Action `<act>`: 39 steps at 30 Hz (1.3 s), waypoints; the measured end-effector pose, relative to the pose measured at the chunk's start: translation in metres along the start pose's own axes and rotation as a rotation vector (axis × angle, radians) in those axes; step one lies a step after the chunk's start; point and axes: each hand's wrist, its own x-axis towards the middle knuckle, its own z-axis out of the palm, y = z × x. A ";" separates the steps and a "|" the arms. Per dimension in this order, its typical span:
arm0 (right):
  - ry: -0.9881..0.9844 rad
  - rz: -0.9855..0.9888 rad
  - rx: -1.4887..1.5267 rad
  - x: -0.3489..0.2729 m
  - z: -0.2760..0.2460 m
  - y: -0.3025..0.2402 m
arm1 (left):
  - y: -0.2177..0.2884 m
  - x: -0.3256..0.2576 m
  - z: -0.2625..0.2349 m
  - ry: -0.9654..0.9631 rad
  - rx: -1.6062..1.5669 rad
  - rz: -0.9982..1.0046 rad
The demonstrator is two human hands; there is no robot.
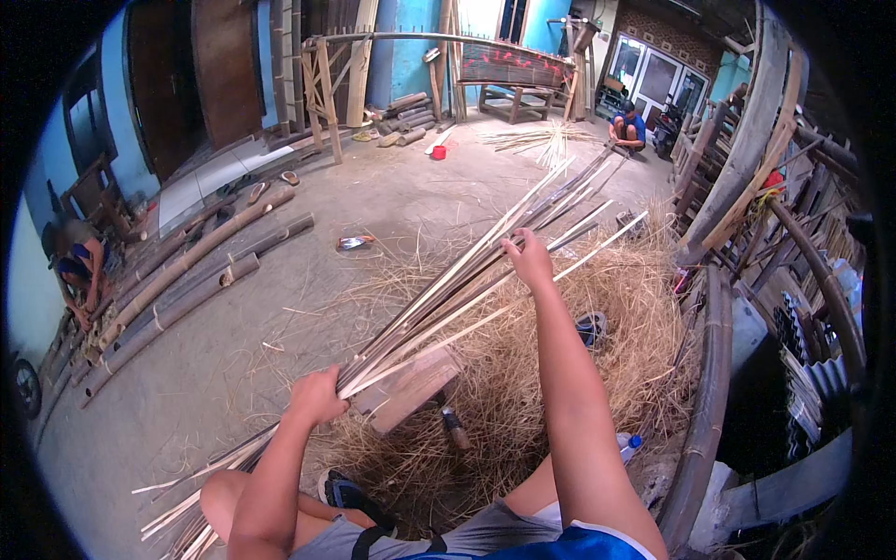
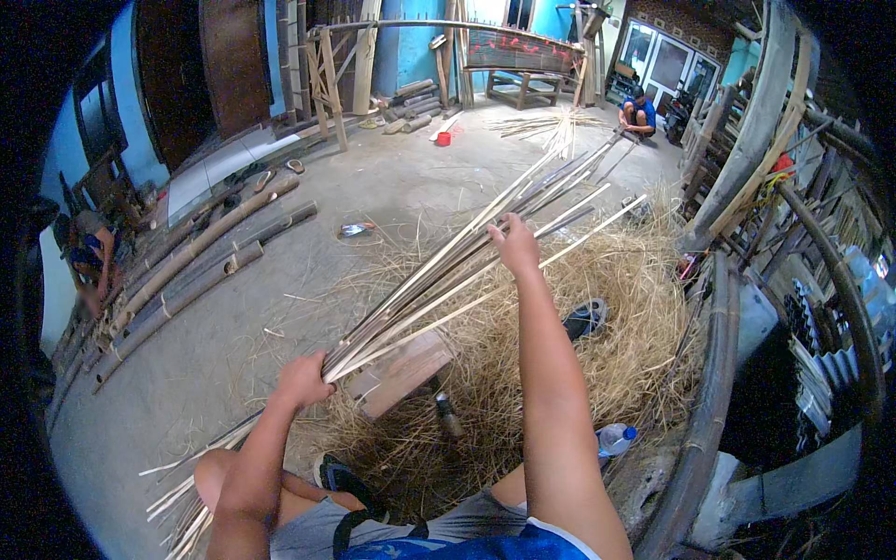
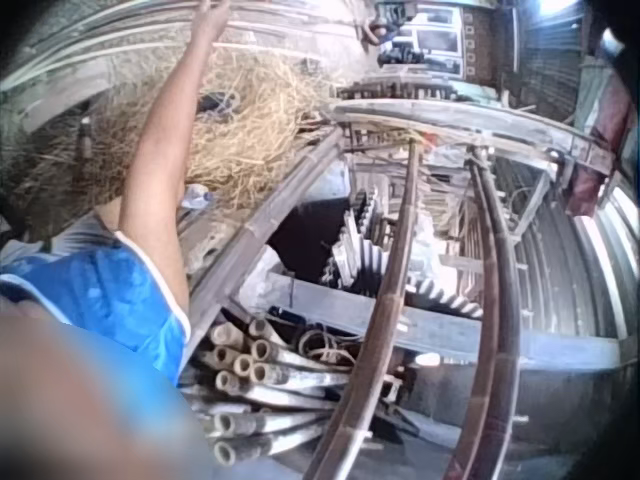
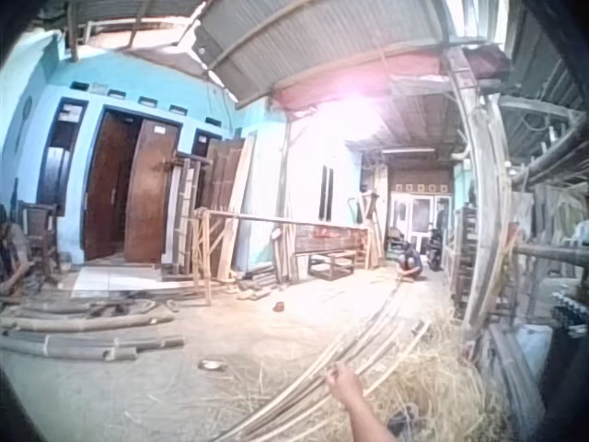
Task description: The person splits bamboo strips using a knife and wooden block, then gathers and aligns the strips into a bundle. They stand and place the bundle upright against a rack.
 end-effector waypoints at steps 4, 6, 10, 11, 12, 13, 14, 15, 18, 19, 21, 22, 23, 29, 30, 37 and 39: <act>0.101 -0.017 0.013 0.001 -0.008 -0.025 | -0.003 0.000 0.003 -0.020 -0.035 -0.024; 0.241 0.136 0.311 0.002 -0.014 -0.040 | -0.004 0.003 0.004 -0.032 -0.034 -0.026; 0.117 -0.016 0.808 -0.045 -0.012 -0.084 | -0.008 0.007 0.006 -0.040 -0.020 -0.047; -0.046 -0.046 0.959 -0.075 -0.012 -0.094 | -0.008 0.008 0.006 -0.038 0.002 -0.049; -0.310 -0.035 0.958 -0.105 -0.014 -0.102 | -0.009 0.008 0.006 -0.035 -0.018 -0.051; -0.590 -0.088 0.983 -0.131 -0.016 -0.109 | -0.008 0.008 0.006 -0.029 -0.028 -0.054; -0.845 -0.192 0.683 -0.148 -0.018 -0.113 | -0.008 0.007 0.006 -0.008 -0.025 -0.058; -1.082 -0.340 0.443 -0.163 -0.017 -0.116 | -0.008 0.007 0.006 -0.004 -0.040 -0.047; -0.871 -0.158 0.055 -0.206 0.028 -0.135 | -0.007 0.005 0.006 0.020 -0.033 -0.030; -0.866 -0.077 0.049 -0.217 0.042 -0.135 | -0.007 0.004 0.006 0.013 -0.026 -0.031; -0.834 -0.055 0.119 -0.236 0.073 -0.131 | -0.007 0.004 0.005 0.029 -0.004 -0.011; -0.805 -0.116 0.193 -0.247 0.088 -0.128 | -0.007 0.004 0.004 0.052 0.010 0.010; -0.791 -0.143 0.254 -0.254 0.101 -0.123 | -0.007 0.004 0.004 0.082 0.026 0.032; -1.412 -0.969 -0.322 -0.335 0.126 -0.074 | -0.011 0.009 0.007 0.093 -0.053 -0.102; -1.517 -0.920 -0.410 -0.346 0.120 -0.067 | -0.013 0.011 0.005 0.111 -0.070 -0.107; -1.139 -0.276 -0.379 -0.341 0.076 -0.091 | -0.036 0.018 -0.065 0.220 -0.024 -0.100; -0.996 -0.359 -0.172 -0.312 0.070 -0.126 | -0.033 0.014 -0.107 0.287 -0.002 -0.068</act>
